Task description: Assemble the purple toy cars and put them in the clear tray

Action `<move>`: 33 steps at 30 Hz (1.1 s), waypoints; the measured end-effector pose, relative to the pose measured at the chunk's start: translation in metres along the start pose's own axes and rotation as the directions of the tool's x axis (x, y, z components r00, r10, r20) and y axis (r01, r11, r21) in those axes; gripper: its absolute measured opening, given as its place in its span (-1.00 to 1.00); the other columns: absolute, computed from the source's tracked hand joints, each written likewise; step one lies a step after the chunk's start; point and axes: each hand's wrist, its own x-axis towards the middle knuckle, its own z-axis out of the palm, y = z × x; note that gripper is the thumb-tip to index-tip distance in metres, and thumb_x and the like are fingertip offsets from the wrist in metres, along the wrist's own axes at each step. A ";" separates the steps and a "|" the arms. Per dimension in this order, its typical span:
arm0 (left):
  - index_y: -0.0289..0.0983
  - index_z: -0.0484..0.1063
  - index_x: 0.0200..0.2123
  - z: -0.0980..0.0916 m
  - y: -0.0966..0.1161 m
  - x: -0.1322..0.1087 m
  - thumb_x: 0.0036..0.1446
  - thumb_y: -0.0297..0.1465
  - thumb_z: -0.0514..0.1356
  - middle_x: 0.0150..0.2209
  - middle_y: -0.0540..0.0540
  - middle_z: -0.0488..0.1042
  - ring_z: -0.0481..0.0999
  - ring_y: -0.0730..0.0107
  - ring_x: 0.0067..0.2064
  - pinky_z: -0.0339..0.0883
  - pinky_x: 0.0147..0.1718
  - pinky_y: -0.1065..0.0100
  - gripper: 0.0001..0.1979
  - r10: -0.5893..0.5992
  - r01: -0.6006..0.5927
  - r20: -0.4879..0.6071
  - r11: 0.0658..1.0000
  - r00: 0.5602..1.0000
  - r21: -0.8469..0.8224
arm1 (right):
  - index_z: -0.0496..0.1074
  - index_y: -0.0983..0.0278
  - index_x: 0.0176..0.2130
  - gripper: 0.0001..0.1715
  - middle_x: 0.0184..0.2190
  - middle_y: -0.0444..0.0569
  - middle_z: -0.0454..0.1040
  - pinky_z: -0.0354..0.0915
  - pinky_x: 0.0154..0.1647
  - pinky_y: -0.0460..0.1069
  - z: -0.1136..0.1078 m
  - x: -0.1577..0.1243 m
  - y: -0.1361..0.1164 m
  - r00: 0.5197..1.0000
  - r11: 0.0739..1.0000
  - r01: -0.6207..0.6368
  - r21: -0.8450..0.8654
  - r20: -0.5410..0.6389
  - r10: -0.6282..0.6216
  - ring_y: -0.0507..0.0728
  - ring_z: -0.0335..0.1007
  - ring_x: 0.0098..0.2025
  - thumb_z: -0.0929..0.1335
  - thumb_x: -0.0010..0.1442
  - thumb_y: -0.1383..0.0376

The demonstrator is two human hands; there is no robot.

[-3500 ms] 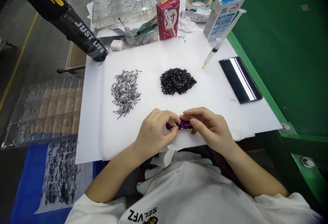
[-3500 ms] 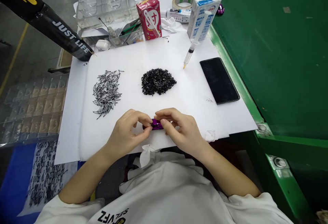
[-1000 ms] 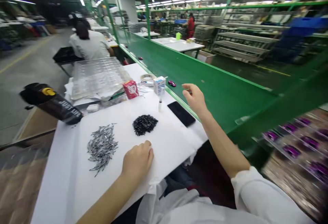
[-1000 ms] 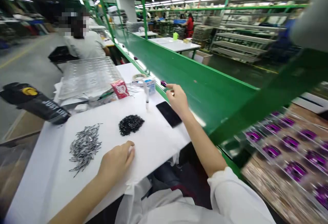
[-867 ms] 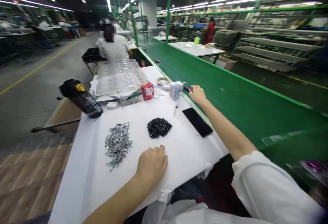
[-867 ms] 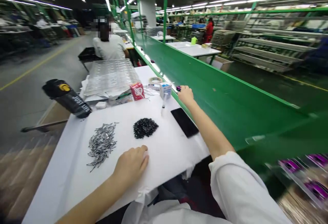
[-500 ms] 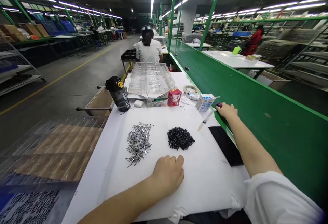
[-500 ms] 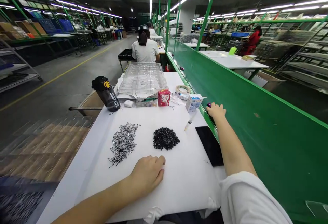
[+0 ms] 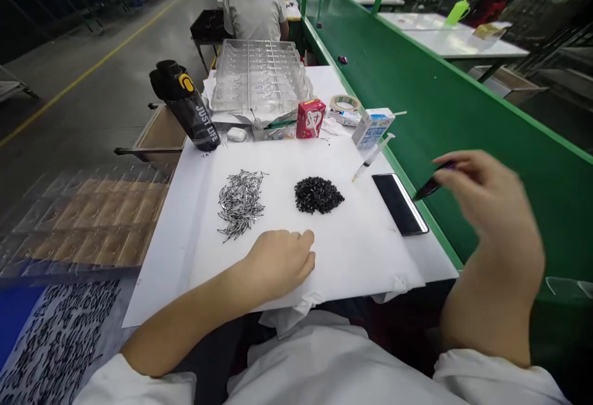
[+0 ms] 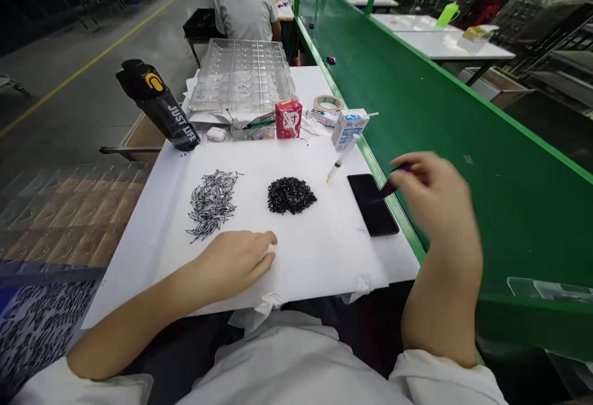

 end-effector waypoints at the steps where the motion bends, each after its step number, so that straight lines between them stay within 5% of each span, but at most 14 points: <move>1: -0.31 0.27 -0.09 0.001 -0.001 0.001 0.20 -0.39 -0.12 -0.27 -0.14 0.49 0.48 0.16 -0.24 0.32 -0.31 0.20 -0.71 -0.029 0.027 -0.051 0.999 0.998 -0.036 | 0.36 0.14 -0.20 -0.73 -0.31 -0.06 0.42 0.28 -0.31 0.02 0.013 -0.023 -0.007 0.991 0.995 0.067 0.069 0.111 -0.074 0.12 0.36 -0.30 0.26 0.07 0.14; 3: -0.26 0.22 -0.05 0.007 -0.005 0.004 0.21 -0.40 -0.14 -0.16 -0.10 0.46 0.47 0.22 -0.17 0.31 -0.24 0.22 -0.71 -0.068 0.044 -0.144 0.985 0.987 -0.164 | 0.36 0.17 -0.30 -0.74 -0.39 -0.10 0.44 0.30 -0.35 -0.01 0.044 -0.060 -0.020 0.852 0.956 0.162 0.246 0.454 -0.261 0.10 0.37 -0.35 0.25 0.09 0.07; 6: -0.22 0.21 -0.07 0.019 -0.011 0.009 0.22 -0.37 -0.15 -0.13 -0.03 0.44 0.45 0.29 -0.14 0.31 -0.20 0.25 -0.74 -0.074 0.009 -0.178 0.940 0.981 -0.342 | 0.36 0.21 -0.39 -0.63 -0.55 -0.07 0.43 0.26 -0.42 0.03 0.075 -0.084 -0.032 0.688 0.953 0.245 0.177 0.661 -0.300 0.14 0.36 -0.45 0.17 0.17 0.03; 8: -0.23 0.21 -0.08 0.027 -0.013 0.009 0.17 -0.29 -0.03 -0.13 -0.06 0.42 0.41 0.26 -0.12 0.30 -0.16 0.22 -0.73 -0.046 -0.020 -0.172 0.931 0.984 -0.365 | 0.39 0.21 -0.38 -0.61 -0.56 -0.04 0.44 0.24 -0.40 0.07 0.079 -0.076 -0.035 0.765 0.962 0.260 0.080 0.590 -0.256 0.17 0.35 -0.46 0.17 0.17 0.02; 10: -0.25 0.20 -0.05 0.031 -0.015 0.007 0.05 -0.28 0.12 -0.10 -0.11 0.38 0.36 0.19 -0.07 0.28 -0.10 0.19 -0.62 0.006 -0.058 -0.160 0.946 0.987 -0.320 | 0.38 0.21 -0.23 -0.66 -0.33 0.02 0.48 0.27 -0.28 0.09 0.074 -0.052 -0.033 0.922 0.964 0.221 0.149 0.290 -0.256 0.19 0.39 -0.31 0.21 0.15 0.06; 12: -0.26 0.20 -0.02 0.034 -0.016 0.005 -0.02 -0.37 0.17 -0.08 -0.12 0.35 0.31 0.18 -0.04 0.25 -0.06 0.19 -0.55 0.048 -0.088 -0.143 0.954 0.989 -0.285 | 0.23 0.19 -0.01 -0.54 0.01 0.03 0.32 0.29 -0.15 0.05 0.071 -0.018 -0.030 0.982 0.927 0.191 0.324 -0.053 -0.183 0.16 0.33 -0.07 0.28 0.10 0.12; 14: -0.25 0.20 -0.03 0.036 -0.019 0.004 -0.01 -0.46 0.16 -0.08 -0.11 0.34 0.30 0.21 -0.04 0.25 -0.06 0.22 -0.57 0.063 -0.100 -0.133 0.950 0.989 -0.294 | 0.10 0.17 0.08 -0.41 0.10 0.03 0.21 0.31 -0.13 0.02 0.074 0.015 -0.027 0.994 0.864 0.043 0.502 0.065 -0.088 0.14 0.27 0.02 0.30 0.08 0.14; 16: -0.23 0.22 -0.06 0.037 -0.021 0.004 0.00 -0.50 0.14 -0.12 -0.08 0.35 0.32 0.25 -0.07 0.27 -0.08 0.25 -0.61 0.065 -0.107 -0.139 0.940 0.988 -0.323 | 0.17 0.19 0.00 -0.53 -0.04 0.02 0.34 0.35 -0.18 0.02 0.082 0.041 -0.025 0.930 0.835 -0.183 0.519 0.366 -0.024 0.13 0.35 -0.08 0.26 0.12 0.09; 18: -0.23 0.24 -0.08 0.039 -0.023 0.005 0.02 -0.53 0.12 -0.15 -0.06 0.36 0.34 0.28 -0.11 0.29 -0.12 0.27 -0.65 0.071 -0.122 -0.161 0.936 0.984 -0.330 | 0.29 0.24 -0.20 -0.67 -0.22 0.01 0.41 0.36 -0.21 0.03 0.090 0.053 -0.025 0.864 0.837 -0.293 0.462 0.503 0.025 0.12 0.39 -0.23 0.24 0.14 0.07; 22: -0.24 0.27 -0.13 0.042 -0.022 0.006 0.01 -0.51 0.13 -0.21 -0.04 0.41 0.38 0.32 -0.18 0.29 -0.18 0.32 -0.70 0.062 -0.140 -0.232 0.930 0.971 -0.339 | 0.29 0.26 -0.42 -0.69 -0.18 -0.01 0.37 0.35 -0.18 0.04 0.087 0.036 -0.040 0.912 0.799 -0.251 0.547 0.410 0.006 0.09 0.35 -0.20 0.18 0.18 0.11; 25: -0.25 0.30 -0.16 0.041 -0.021 0.006 0.03 -0.43 0.13 -0.34 -0.01 0.44 0.42 0.34 -0.29 0.30 -0.27 0.34 -0.75 0.002 -0.100 -0.263 0.928 0.965 -0.359 | 0.31 0.21 -0.29 -0.86 -0.34 -0.12 0.39 0.30 -0.10 0.02 0.073 -0.005 -0.062 0.962 0.605 0.011 0.796 0.156 -0.223 0.03 0.36 -0.21 0.20 0.12 0.32; 28: -0.24 0.34 -0.21 0.040 -0.021 0.007 0.08 -0.39 0.10 -0.42 0.01 0.45 0.43 0.36 -0.35 0.28 -0.36 0.35 -0.82 -0.050 -0.047 -0.266 0.937 0.963 -0.346 | 0.32 0.17 -0.32 -0.87 -0.63 -0.23 0.25 0.28 -0.37 -0.04 0.065 -0.045 -0.080 0.839 0.297 0.097 0.950 0.083 -0.538 -0.01 0.24 -0.54 0.27 0.05 0.36; 29: -0.24 0.35 -0.22 0.039 -0.021 0.008 0.09 -0.38 0.09 -0.43 0.02 0.45 0.44 0.36 -0.36 0.27 -0.37 0.35 -0.84 -0.056 -0.038 -0.260 0.939 0.964 -0.343 | 0.30 0.17 -0.39 -0.98 -0.66 -0.24 0.20 0.23 -0.47 -0.05 0.066 -0.053 -0.083 0.771 0.263 0.043 0.964 0.135 -0.622 -0.02 0.16 -0.60 0.29 0.08 0.27; 33: -0.24 0.37 -0.22 0.040 -0.023 0.009 0.11 -0.37 0.08 -0.42 0.02 0.47 0.45 0.38 -0.36 0.26 -0.38 0.37 -0.84 -0.056 -0.034 -0.255 0.941 0.965 -0.335 | 0.11 0.21 -0.59 -0.40 -0.73 -0.22 0.04 0.06 -0.62 -0.07 0.079 -0.058 -0.075 0.512 0.245 -0.185 0.952 0.306 -0.803 -0.04 -0.04 -0.68 0.12 0.04 -0.23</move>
